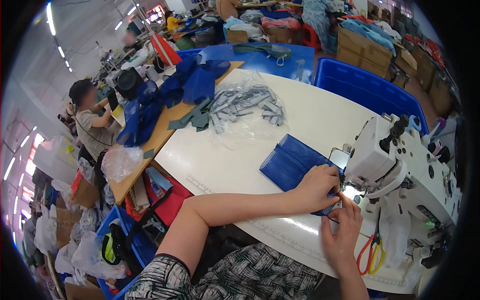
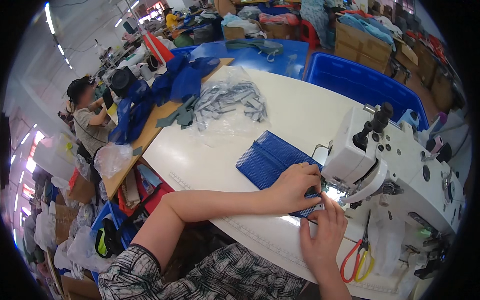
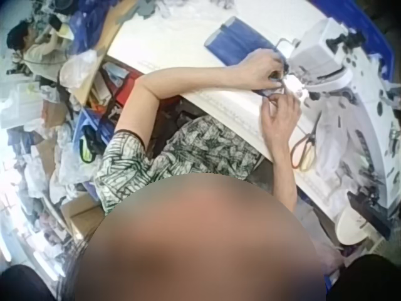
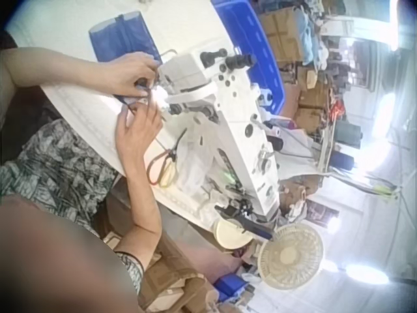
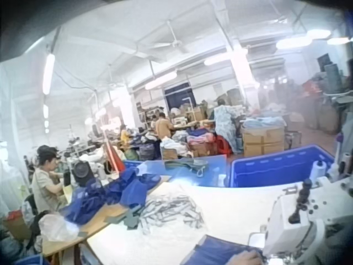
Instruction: Sewing a small piece of green fabric onto a blue mesh material using an industrial sewing machine.
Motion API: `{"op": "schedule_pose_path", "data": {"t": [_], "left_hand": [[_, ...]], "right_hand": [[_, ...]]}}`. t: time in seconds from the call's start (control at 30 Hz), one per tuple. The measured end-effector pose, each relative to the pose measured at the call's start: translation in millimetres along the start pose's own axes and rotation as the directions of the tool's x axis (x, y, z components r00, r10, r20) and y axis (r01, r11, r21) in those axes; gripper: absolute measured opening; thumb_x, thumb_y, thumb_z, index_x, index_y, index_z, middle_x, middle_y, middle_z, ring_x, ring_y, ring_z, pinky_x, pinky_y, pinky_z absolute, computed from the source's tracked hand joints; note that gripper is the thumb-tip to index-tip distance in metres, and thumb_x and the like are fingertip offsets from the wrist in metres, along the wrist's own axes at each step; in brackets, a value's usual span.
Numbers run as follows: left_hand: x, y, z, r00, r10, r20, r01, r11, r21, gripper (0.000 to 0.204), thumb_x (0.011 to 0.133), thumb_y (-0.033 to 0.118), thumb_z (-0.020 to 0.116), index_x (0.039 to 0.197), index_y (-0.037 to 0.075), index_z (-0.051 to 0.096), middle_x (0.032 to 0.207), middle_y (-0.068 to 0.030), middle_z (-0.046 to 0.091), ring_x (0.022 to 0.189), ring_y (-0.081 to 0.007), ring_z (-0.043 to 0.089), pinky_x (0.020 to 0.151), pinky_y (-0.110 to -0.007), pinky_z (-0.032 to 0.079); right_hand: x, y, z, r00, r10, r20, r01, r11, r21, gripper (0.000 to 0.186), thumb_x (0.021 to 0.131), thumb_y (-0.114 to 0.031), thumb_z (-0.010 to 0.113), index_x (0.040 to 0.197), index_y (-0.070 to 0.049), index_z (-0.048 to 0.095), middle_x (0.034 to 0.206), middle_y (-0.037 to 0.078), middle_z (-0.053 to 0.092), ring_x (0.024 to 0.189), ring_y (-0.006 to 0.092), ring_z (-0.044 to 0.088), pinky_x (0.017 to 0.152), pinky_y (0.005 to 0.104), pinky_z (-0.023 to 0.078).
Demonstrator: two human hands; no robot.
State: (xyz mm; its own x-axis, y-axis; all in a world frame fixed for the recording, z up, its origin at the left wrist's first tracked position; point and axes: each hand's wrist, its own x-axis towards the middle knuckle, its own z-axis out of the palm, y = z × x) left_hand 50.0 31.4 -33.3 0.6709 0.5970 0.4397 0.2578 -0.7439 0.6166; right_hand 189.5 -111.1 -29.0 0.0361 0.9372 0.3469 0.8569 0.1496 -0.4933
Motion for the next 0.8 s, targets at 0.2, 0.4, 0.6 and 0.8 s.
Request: {"op": "schedule_pose_path", "data": {"t": [0.2, 0.4, 0.6, 0.8], "left_hand": [[13, 9, 11, 0.997, -0.061, 0.056, 0.054, 0.991, 0.124, 0.012, 0.083, 0.019, 0.077, 0.083, 0.008, 0.073, 0.097, -0.0107, 0.068, 0.097, -0.0332, 0.065, 0.083, -0.045, 0.050], [14, -5, -6, 0.995, -0.081, 0.062, 0.081, 0.997, -0.006, 0.016, 0.085, 0.015, 0.076, 0.094, 0.002, 0.076, 0.086, -0.0182, 0.071, 0.086, -0.0406, 0.066, 0.078, -0.048, 0.052], [20, 6, -15, 0.976, -0.139, 0.165, 0.160, 0.980, -0.120, 0.010, 0.088, 0.001, 0.070, 0.097, 0.002, 0.074, 0.092, -0.0146, 0.069, 0.088, -0.0356, 0.065, 0.080, -0.044, 0.052], [13, 3, -20, 0.967, -0.174, 0.188, 0.219, 0.943, -0.251, 0.018, 0.094, -0.001, 0.068, 0.112, -0.001, 0.069, 0.096, -0.0170, 0.073, 0.092, -0.0347, 0.070, 0.084, -0.041, 0.054]], "right_hand": [[-4, 5, -2, 0.995, 0.031, -0.099, -0.030, 1.000, 0.010, 0.020, 0.082, -0.013, 0.077, 0.096, -0.007, 0.065, 0.142, 0.015, 0.059, 0.128, 0.0355, 0.053, 0.103, 0.0487, 0.040], [1, 3, 3, 0.991, -0.019, -0.129, 0.024, 0.999, 0.032, 0.025, 0.085, -0.014, 0.077, 0.108, -0.010, 0.070, 0.118, 0.011, 0.061, 0.106, 0.0334, 0.055, 0.094, 0.0462, 0.043], [-3, 6, 2, 0.991, 0.019, -0.134, -0.013, 0.999, 0.048, 0.024, 0.086, -0.014, 0.076, 0.109, -0.010, 0.071, 0.111, 0.009, 0.063, 0.106, 0.0337, 0.055, 0.092, 0.0460, 0.044], [0, 10, 4, 0.980, 0.131, -0.150, -0.109, 0.983, 0.148, 0.022, 0.087, -0.015, 0.076, 0.107, -0.007, 0.073, 0.106, 0.011, 0.067, 0.104, 0.0330, 0.056, 0.090, 0.0450, 0.045]]}}
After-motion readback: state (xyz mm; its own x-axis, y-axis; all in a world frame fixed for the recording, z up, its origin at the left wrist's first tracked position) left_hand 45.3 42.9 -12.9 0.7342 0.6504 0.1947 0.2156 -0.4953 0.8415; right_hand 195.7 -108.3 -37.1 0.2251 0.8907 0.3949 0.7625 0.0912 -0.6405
